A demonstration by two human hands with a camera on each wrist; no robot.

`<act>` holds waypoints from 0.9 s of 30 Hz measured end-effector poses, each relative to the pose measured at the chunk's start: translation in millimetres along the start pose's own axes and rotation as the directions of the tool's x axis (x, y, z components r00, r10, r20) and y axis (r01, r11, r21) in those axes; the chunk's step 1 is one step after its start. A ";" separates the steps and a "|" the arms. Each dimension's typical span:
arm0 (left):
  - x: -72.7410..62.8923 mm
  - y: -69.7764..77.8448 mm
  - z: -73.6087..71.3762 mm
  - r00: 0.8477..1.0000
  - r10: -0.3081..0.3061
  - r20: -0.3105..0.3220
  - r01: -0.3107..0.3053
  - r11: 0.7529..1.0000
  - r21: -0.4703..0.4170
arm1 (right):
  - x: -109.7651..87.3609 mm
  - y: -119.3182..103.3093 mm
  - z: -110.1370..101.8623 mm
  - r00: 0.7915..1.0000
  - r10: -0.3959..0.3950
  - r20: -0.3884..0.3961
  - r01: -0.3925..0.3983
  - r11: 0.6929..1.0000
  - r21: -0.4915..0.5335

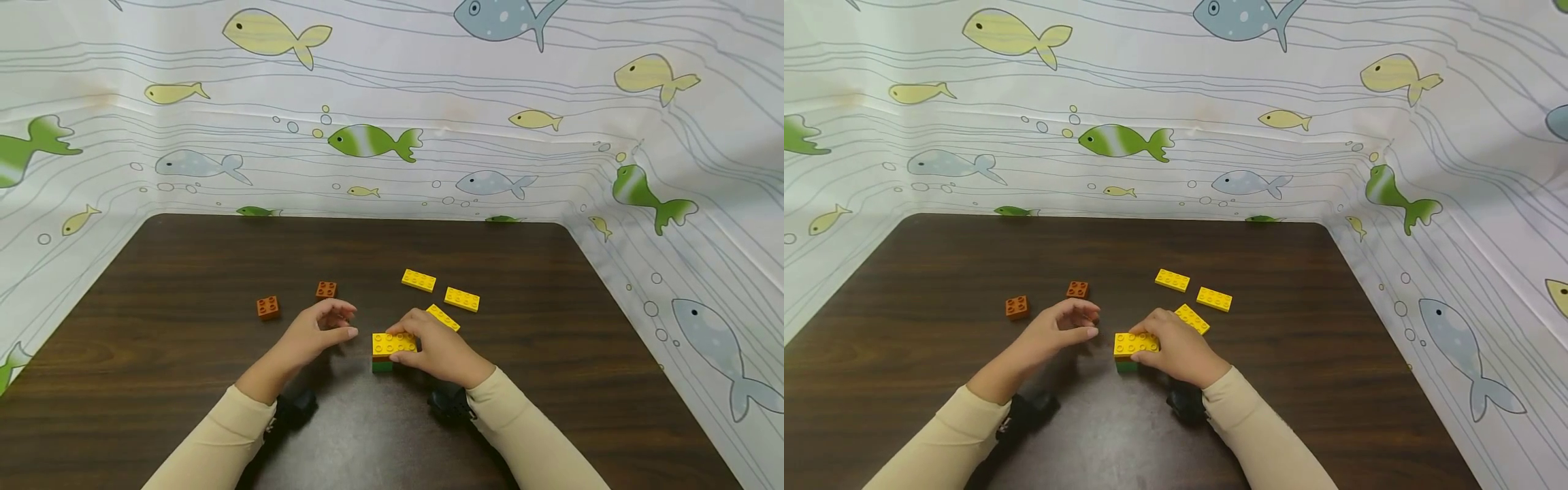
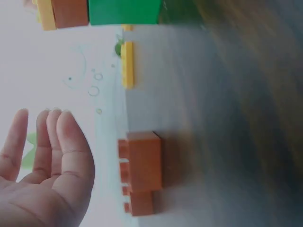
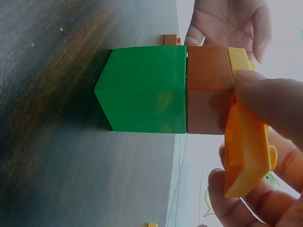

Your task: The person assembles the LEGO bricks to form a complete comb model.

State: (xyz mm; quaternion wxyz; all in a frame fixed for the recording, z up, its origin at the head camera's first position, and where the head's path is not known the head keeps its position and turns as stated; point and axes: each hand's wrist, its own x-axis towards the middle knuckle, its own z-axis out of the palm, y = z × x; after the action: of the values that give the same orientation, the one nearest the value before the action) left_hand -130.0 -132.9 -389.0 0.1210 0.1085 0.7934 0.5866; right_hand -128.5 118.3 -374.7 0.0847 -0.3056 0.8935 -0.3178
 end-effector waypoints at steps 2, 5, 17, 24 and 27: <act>0.6 -2.3 -3.8 0.999 -0.013 -0.032 0.013 1.000 -0.021 | -0.1 0.0 -0.1 1.000 0.000 0.000 0.000 1.000 -0.002; 1.6 -5.9 -8.5 0.997 -0.039 -0.065 0.036 0.998 -0.057 | -0.1 0.0 -0.4 1.000 0.003 0.000 -0.003 1.000 -0.007; 5.6 -10.9 -18.1 0.979 -0.078 -0.188 0.077 0.997 -0.011 | -0.7 1.4 0.1 1.000 0.008 -0.003 -0.008 1.000 0.002; 8.3 -13.1 -20.3 0.969 -0.140 -0.205 0.143 0.990 -0.002 | -1.1 1.7 0.5 1.000 0.004 0.001 -0.004 1.000 0.013; 10.5 -15.9 -21.4 0.969 -0.168 -0.181 0.173 0.985 0.013 | -1.3 1.8 0.6 1.000 0.000 0.002 0.000 1.000 0.016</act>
State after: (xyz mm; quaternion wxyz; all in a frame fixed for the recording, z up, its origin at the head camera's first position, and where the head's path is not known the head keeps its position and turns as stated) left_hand -147.3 -153.5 -398.9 0.0977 -0.0116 0.8156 0.5701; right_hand -128.2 119.9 -376.3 0.0880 -0.3053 0.8909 -0.3247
